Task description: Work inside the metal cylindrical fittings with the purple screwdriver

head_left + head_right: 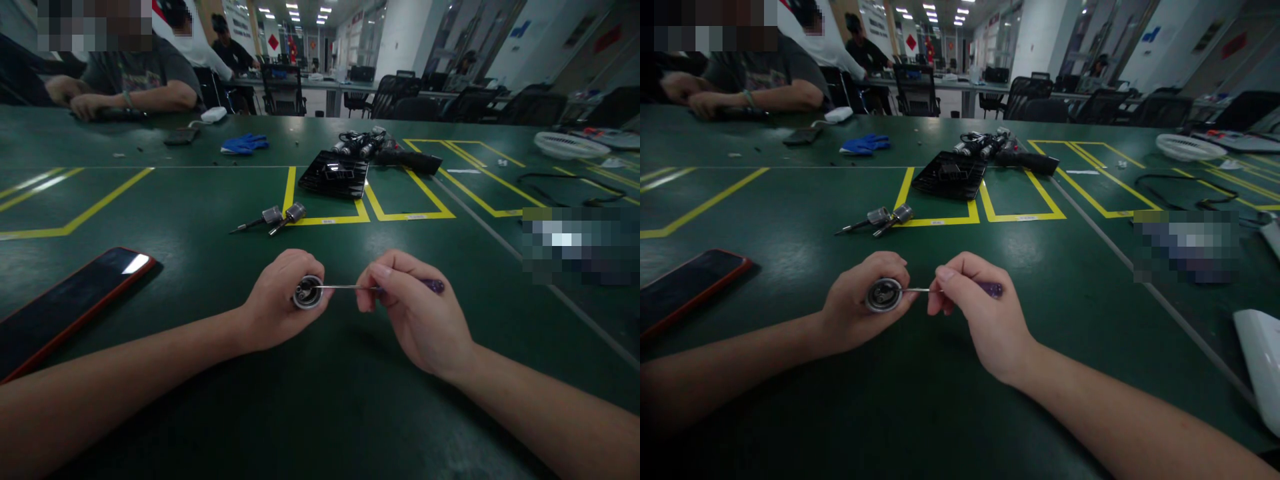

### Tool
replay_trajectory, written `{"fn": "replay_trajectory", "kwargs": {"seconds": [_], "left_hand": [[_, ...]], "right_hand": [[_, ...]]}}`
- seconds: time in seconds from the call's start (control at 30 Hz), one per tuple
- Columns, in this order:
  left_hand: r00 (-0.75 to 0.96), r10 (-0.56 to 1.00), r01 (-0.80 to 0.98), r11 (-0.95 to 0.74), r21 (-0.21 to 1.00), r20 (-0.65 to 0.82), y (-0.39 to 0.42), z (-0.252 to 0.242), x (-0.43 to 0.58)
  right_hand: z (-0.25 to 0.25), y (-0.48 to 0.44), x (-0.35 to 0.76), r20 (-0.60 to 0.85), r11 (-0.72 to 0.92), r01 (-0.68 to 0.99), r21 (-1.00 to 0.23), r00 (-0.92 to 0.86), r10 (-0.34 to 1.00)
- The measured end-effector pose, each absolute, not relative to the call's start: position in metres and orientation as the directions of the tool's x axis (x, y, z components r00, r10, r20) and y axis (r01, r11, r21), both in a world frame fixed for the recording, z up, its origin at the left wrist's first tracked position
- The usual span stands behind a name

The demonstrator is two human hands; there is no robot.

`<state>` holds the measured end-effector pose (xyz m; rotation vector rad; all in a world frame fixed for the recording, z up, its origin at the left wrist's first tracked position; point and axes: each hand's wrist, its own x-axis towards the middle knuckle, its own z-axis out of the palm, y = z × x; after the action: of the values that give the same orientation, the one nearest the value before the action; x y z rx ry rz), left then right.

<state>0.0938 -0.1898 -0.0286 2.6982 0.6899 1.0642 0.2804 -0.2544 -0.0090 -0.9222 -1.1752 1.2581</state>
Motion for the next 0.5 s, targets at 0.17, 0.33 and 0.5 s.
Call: {"fn": "replay_trajectory", "kwargs": {"seconds": [0.17, 0.33, 0.5], "left_hand": [[0.641, 0.467, 0.357, -0.884, 0.303, 0.609, -0.190, -0.029, 0.094], [0.661, 0.459, 0.354, -0.888, 0.293, 0.593, -0.190, -0.029, 0.096], [0.682, 0.439, 0.328, -0.898, 0.292, 0.585, -0.191, -0.030, 0.097]], "right_hand": [[-0.003, -0.259, 0.282, 0.240, 0.235, -0.100, -0.967, -0.045, 0.970], [0.012, -0.266, 0.281, 0.396, 0.416, 0.235, -0.879, -0.128, 0.909], [0.029, -0.263, 0.275, 0.481, 0.551, 0.457, -0.698, -0.271, 0.834]]}}
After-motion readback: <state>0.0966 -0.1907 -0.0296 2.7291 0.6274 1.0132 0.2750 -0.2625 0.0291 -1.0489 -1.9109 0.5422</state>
